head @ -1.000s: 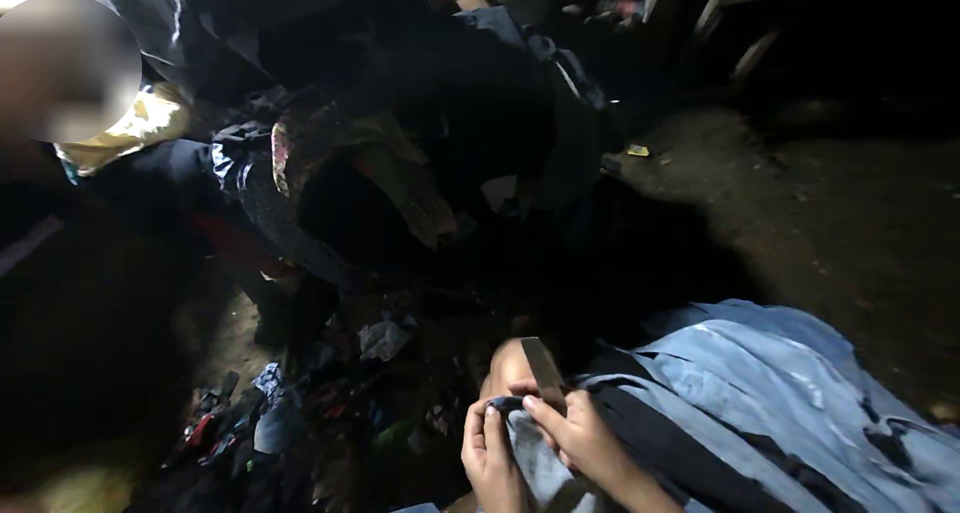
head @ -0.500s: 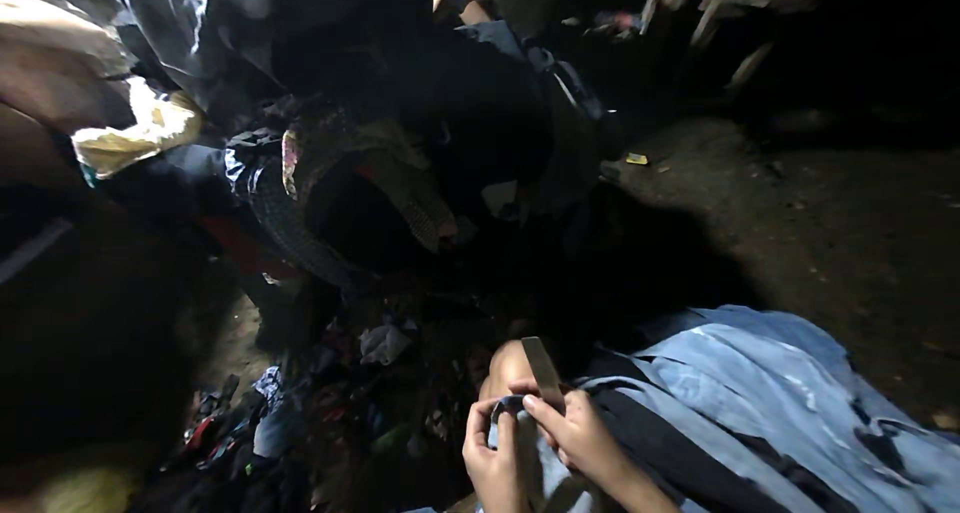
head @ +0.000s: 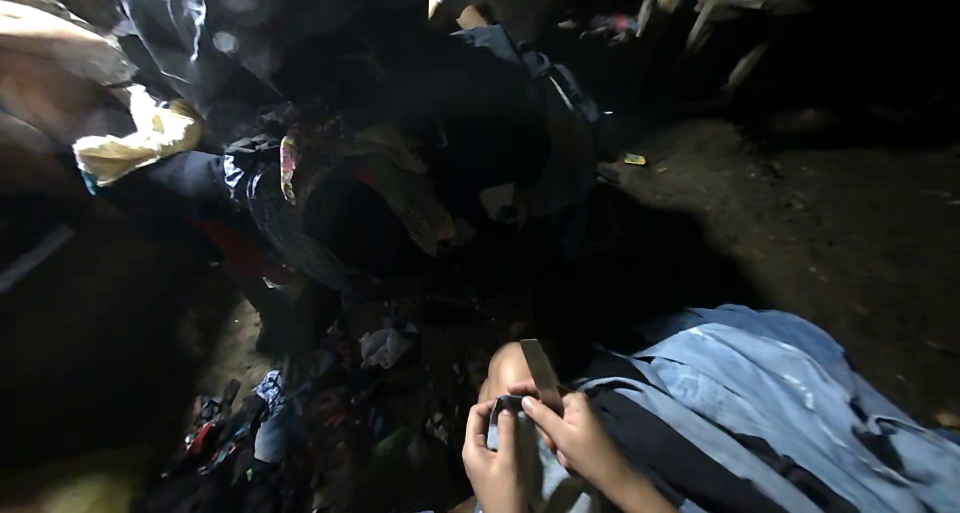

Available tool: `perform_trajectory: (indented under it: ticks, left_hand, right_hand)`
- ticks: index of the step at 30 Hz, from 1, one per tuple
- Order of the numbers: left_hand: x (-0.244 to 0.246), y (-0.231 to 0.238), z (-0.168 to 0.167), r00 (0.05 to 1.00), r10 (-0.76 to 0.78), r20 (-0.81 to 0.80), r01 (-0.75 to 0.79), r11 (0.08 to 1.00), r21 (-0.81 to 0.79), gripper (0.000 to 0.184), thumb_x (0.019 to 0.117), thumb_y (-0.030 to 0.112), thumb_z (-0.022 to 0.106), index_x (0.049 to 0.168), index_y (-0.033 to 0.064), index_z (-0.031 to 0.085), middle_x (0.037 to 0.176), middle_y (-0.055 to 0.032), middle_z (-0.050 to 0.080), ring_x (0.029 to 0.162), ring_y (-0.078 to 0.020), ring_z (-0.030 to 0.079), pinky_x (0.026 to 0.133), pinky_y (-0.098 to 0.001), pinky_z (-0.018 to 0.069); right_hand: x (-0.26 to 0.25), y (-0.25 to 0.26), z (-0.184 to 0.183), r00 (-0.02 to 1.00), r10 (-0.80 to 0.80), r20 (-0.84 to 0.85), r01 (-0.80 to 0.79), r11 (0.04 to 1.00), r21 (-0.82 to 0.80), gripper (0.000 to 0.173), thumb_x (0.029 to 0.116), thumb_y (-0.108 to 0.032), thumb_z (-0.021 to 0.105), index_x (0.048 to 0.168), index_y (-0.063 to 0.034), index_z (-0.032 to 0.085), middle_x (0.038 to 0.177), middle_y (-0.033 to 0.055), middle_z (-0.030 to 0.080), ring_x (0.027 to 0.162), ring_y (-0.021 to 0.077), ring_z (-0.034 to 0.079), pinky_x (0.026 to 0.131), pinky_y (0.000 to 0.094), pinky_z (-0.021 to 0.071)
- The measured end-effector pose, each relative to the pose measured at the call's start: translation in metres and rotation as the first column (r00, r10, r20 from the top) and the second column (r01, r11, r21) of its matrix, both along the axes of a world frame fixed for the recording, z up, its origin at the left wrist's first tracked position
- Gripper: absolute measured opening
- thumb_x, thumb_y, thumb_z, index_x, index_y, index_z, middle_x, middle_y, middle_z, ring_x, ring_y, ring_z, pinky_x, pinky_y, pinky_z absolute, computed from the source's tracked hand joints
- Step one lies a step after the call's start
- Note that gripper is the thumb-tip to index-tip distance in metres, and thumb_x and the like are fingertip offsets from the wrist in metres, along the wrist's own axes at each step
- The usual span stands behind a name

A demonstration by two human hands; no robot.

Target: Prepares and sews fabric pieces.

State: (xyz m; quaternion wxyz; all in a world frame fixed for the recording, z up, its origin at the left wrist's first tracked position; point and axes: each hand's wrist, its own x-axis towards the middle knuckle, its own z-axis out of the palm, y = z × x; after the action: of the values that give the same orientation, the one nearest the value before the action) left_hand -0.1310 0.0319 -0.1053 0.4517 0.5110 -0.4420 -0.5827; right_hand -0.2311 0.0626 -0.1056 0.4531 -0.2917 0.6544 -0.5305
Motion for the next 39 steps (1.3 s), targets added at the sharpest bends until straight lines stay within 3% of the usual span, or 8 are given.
perform_trajectory:
  ticks: [20,22,24,26,28,30,32,39]
  left_hand:
    - [-0.014,-0.006,0.005,0.999,0.047,-0.024,-0.046,0.998,0.036,0.008,0.0927,-0.003,0.056,0.093,-0.0036,0.064,0.078,0.001,0.066,0.07,0.0022,0.064,0.068,-0.0152,0.0548]
    - [-0.016,-0.004,0.008,0.998,0.057,-0.019,-0.056,0.998,0.041,0.008,0.0932,-0.004,0.057,0.092,-0.0045,0.065,0.078,0.0003,0.066,0.07,0.0025,0.064,0.068,-0.0148,0.0548]
    - [-0.011,-0.002,0.008,0.998,0.062,0.0,-0.062,0.997,0.05,0.009,0.0934,-0.004,0.057,0.093,-0.0053,0.065,0.078,0.0008,0.065,0.07,0.0035,0.062,0.069,-0.014,0.0529]
    - [-0.006,-0.003,0.007,0.998,0.062,0.013,-0.063,0.995,0.083,0.009,0.0946,-0.003,0.056,0.092,-0.0043,0.065,0.076,0.0021,0.064,0.067,0.0043,0.06,0.067,-0.0133,0.0515]
    - [-0.001,-0.003,0.007,0.998,0.058,0.004,-0.058,0.99,0.129,0.009,0.0951,-0.003,0.056,0.091,-0.0031,0.065,0.074,0.0022,0.064,0.065,0.0035,0.06,0.065,-0.0142,0.052]
    - [0.003,-0.004,0.008,1.0,0.023,-0.02,-0.02,0.988,0.154,0.011,0.0961,-0.003,0.054,0.093,-0.0034,0.065,0.076,0.0016,0.065,0.068,0.0022,0.062,0.068,-0.016,0.054]
    - [0.005,-0.004,0.009,0.998,-0.016,-0.06,0.026,0.984,0.177,0.013,0.0966,-0.004,0.052,0.094,-0.0028,0.065,0.079,0.0015,0.067,0.071,0.0009,0.064,0.07,-0.0177,0.0557]
    - [0.015,-0.004,0.012,0.987,-0.082,-0.141,0.114,0.965,0.237,0.02,0.0971,-0.005,0.049,0.093,-0.0004,0.068,0.076,0.0028,0.071,0.07,-0.0006,0.067,0.07,-0.0199,0.0582]
  right_hand:
    - [0.003,-0.002,-0.004,0.998,-0.069,-0.004,0.069,0.997,-0.024,0.02,0.0966,-0.01,0.057,0.11,-0.0019,0.07,0.06,-0.0126,0.054,0.045,-0.0075,0.042,0.043,0.0128,0.0366]
    - [0.001,-0.002,-0.002,0.998,-0.062,0.015,0.062,0.997,-0.039,0.029,0.0979,-0.013,0.056,0.121,0.0006,0.067,0.062,-0.0121,0.054,0.047,-0.0065,0.043,0.045,0.0135,0.0377]
    - [-0.006,0.006,-0.006,0.993,0.005,-0.119,-0.023,0.989,-0.149,0.046,0.1037,-0.026,0.048,0.136,0.0049,0.055,0.069,-0.0101,0.054,0.054,-0.0059,0.045,0.052,0.0136,0.0416]
    - [-0.016,0.018,-0.007,0.9,0.034,-0.435,-0.117,0.979,-0.165,0.055,0.1086,-0.035,0.036,0.145,0.0034,0.053,0.068,-0.0012,0.056,0.055,0.0048,0.049,0.054,0.0242,0.0454]
    - [-0.017,0.031,0.007,0.763,0.064,-0.643,-0.154,0.985,-0.084,0.051,0.1079,-0.033,0.04,0.142,0.0002,0.058,0.073,0.0112,0.067,0.055,0.0222,0.06,0.053,0.0421,0.0511]
    - [-0.014,0.04,0.019,0.699,0.138,-0.701,-0.21,0.978,-0.016,0.051,0.1047,-0.036,0.049,0.139,-0.0005,0.061,0.099,0.0189,0.075,0.071,0.0334,0.072,0.061,0.0524,0.057]
    - [-0.007,0.046,0.019,0.712,0.199,-0.673,-0.261,0.965,0.01,0.056,0.1035,-0.043,0.05,0.14,-0.0013,0.061,0.114,0.0217,0.073,0.085,0.038,0.074,0.069,0.0557,0.0583]
    - [0.008,0.046,0.01,0.659,0.151,-0.737,-0.197,0.98,0.025,0.05,0.1019,-0.035,0.056,0.142,-0.0054,0.061,0.103,0.0191,0.075,0.078,0.036,0.074,0.063,0.0532,0.0582]
